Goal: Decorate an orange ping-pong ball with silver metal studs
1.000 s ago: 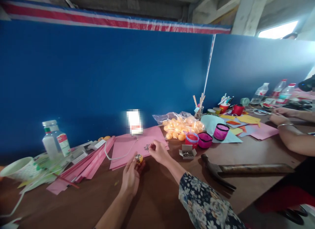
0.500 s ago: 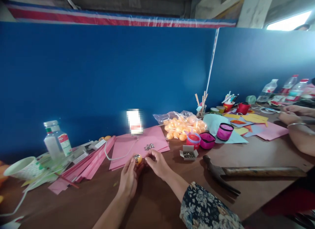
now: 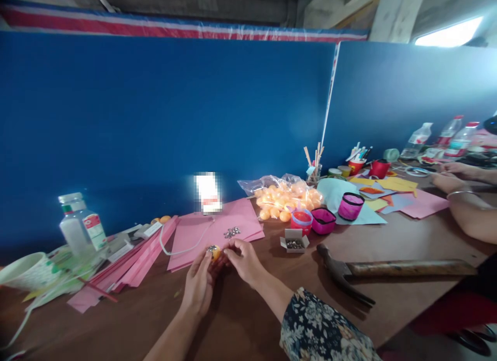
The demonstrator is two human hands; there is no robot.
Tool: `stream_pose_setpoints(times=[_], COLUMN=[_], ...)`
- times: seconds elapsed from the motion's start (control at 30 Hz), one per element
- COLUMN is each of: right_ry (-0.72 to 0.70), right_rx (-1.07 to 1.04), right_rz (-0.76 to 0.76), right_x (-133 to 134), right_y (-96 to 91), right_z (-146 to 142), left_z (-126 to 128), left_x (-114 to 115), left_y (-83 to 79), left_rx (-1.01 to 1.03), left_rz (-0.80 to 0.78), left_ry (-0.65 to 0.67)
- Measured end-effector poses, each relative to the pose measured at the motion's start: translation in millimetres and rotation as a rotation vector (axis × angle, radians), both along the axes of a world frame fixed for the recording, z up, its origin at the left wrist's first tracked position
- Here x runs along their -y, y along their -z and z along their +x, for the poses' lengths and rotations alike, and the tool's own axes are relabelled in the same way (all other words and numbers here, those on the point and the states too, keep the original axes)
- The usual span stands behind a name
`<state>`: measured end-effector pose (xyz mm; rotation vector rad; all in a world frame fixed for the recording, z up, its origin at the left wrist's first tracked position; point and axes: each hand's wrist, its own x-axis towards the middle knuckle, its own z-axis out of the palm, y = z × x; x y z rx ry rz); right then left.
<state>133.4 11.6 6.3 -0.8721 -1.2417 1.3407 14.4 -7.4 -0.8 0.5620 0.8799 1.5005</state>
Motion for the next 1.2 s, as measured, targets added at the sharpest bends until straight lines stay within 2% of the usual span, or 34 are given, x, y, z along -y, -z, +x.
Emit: stream_pose_setpoints(times=[0.17,0.4,0.97,1.2], right_ry=[0.036,0.050,0.108,0.128], right_rx=[0.079,0.117,0.192,0.193], right_rz=[0.084,0.073,0.107,0.090], right_x=[1,1,0,-1], right_y=[-1.2,4.7,7.5,10.4], right_z=[1,-1,-1,-3], left_z=[2,5,2,0], left_x=[2,4,-1,-2], left_y=[-1.8,-5.9,6.3,9.8], left_rx=[-0.063,-0.092,-0.390,-0.418], left_rz=[-0.007,0.032,0.090,0.102], left_ry=[0.003,0.014,0.013,0.017])
